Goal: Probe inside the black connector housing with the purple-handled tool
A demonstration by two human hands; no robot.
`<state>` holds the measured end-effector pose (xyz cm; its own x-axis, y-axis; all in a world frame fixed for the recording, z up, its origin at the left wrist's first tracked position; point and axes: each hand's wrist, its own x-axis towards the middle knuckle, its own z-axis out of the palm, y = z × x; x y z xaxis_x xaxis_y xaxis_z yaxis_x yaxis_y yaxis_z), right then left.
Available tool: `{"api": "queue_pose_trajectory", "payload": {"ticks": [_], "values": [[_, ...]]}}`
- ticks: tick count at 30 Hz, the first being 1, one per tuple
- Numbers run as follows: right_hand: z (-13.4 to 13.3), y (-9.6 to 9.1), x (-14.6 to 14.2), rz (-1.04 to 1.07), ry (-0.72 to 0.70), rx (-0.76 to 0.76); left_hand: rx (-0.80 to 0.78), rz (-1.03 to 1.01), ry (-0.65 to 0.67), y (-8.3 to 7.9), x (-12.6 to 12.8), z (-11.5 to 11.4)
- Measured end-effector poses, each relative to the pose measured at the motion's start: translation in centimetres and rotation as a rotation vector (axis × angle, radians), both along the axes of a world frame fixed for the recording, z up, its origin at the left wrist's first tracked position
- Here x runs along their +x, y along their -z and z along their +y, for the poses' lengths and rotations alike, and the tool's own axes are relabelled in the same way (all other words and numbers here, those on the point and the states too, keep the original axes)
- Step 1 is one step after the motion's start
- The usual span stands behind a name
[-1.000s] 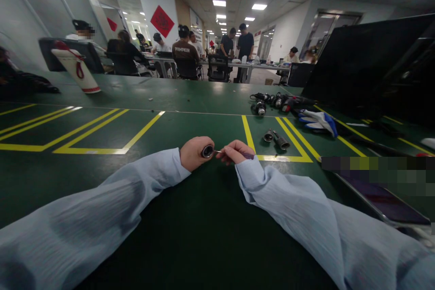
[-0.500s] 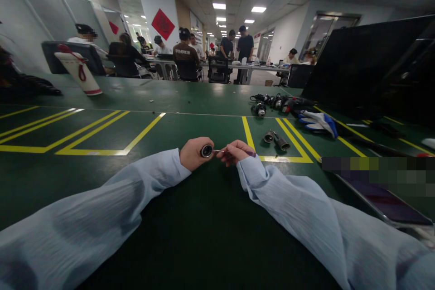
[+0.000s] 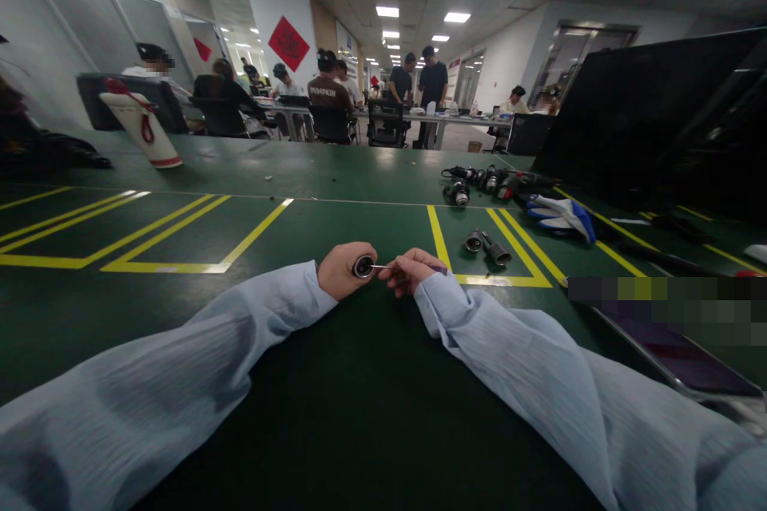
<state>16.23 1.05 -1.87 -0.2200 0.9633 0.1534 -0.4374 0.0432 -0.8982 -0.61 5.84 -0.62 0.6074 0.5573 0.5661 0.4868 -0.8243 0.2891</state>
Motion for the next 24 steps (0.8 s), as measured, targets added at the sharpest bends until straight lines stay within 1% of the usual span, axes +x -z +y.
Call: {"api": "queue_pose_trajectory", "payload": {"ticks": [3, 5, 8, 10, 12, 14, 16, 20, 24], "values": [[0.17, -0.01, 0.15, 0.027, -0.022, 0.001, -0.006, -0.003, -0.010, 0.00, -0.01, -0.06], [0.17, -0.04, 0.17, 0.025, -0.007, 0.004, 0.007, 0.006, -0.039, 0.04, -0.04, -0.05], [-0.02, -0.08, -0.01, -0.038, 0.072, 0.022, 0.049, 0.049, -0.076, 0.05, -0.07, -0.03], [-0.19, -0.08, -0.20, -0.098, 0.123, 0.048, 0.078, 0.108, -0.074, -0.01, -0.06, -0.05], [-0.33, -0.09, -0.35, -0.138, 0.143, 0.064, 0.103, 0.171, -0.058, -0.07, -0.04, -0.09], [-0.39, -0.10, -0.37, -0.136, 0.131, 0.053, 0.121, 0.191, -0.051, -0.07, -0.02, -0.12], [-0.36, -0.11, -0.29, -0.099, 0.096, 0.032, 0.113, 0.155, -0.048, 0.00, -0.03, -0.12], [-0.20, -0.09, -0.04, -0.022, 0.028, 0.008, 0.041, 0.050, -0.034, 0.07, -0.10, -0.10], [0.00, -0.02, 0.07, 0.020, -0.011, -0.009, -0.004, 0.008, -0.011, 0.01, -0.14, -0.15]]}}
